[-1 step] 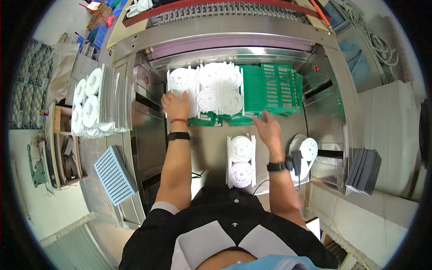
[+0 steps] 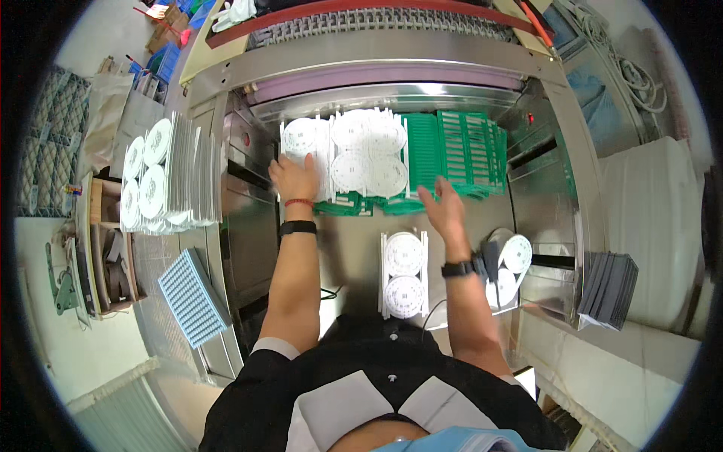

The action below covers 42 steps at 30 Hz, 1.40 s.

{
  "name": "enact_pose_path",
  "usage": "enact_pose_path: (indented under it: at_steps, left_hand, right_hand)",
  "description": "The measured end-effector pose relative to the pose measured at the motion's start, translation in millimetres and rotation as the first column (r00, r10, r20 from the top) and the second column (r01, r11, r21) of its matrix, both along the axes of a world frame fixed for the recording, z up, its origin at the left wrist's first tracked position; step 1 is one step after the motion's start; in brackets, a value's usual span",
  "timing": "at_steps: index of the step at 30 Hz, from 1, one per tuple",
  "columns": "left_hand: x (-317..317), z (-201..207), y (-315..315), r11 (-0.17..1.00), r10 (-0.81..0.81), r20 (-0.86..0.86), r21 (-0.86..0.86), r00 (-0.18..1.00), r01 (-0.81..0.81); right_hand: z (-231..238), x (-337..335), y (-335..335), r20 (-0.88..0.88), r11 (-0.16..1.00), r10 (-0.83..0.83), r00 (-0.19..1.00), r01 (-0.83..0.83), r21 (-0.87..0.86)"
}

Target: Organize circular filters and green plastic grates on a metal workstation.

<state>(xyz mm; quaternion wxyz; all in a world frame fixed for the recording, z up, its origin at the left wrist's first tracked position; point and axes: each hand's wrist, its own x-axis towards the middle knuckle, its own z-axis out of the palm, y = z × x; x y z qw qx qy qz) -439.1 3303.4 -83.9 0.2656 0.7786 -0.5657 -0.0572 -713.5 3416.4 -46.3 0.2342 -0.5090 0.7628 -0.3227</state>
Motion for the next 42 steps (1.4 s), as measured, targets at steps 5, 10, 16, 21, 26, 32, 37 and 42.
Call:
enact_pose_path:
  at_steps: [5, 10, 16, 21, 26, 32, 37, 42]
  left_hand:
    - [28, -14, -41, 0.978, 0.152, 0.029, 0.14, 0.988, -0.154]
    - [5, -10, -50, 0.872, 0.142, -0.135, 0.487, 0.981, -0.059]
    - [-2, -20, -48, 0.896, 0.108, -0.071, 0.439, 0.992, -0.067]
    - [-5, -27, -39, 0.951, 0.094, 0.057, 0.29, 0.994, -0.107]
    - [-14, -19, -37, 0.944, 0.123, 0.046, 0.304, 0.991, -0.131]
    - [-19, -29, -34, 0.962, 0.104, 0.121, 0.24, 0.987, -0.13]
    - [-10, -35, -33, 0.964, 0.086, 0.237, 0.224, 0.968, -0.141]
    - [-5, -46, -37, 0.98, 0.11, 0.313, 0.126, 0.943, -0.156]
  right_hand:
    - [-17, 61, -96, -0.088, 0.952, -0.039, 0.995, 0.064, 0.299]
    - [-47, 129, -115, -0.321, 0.947, -0.214, 0.923, 0.276, 0.162]
    - [-28, 113, -123, -0.101, 0.896, -0.246, 0.964, 0.266, 0.356]
    - [-44, 79, -126, 0.733, 0.975, -0.191, 0.652, 0.041, 0.218]
    - [-46, 79, -131, 0.778, 0.988, -0.09, 0.622, -0.045, 0.151]
    - [-38, 52, -106, 0.802, 0.996, -0.05, 0.595, -0.032, 0.086]
    - [34, -17, -43, 0.424, 0.988, -0.088, 0.901, 0.023, 0.154]
    - [92, -47, 58, -0.177, 0.956, -0.116, 0.977, 0.159, 0.248]
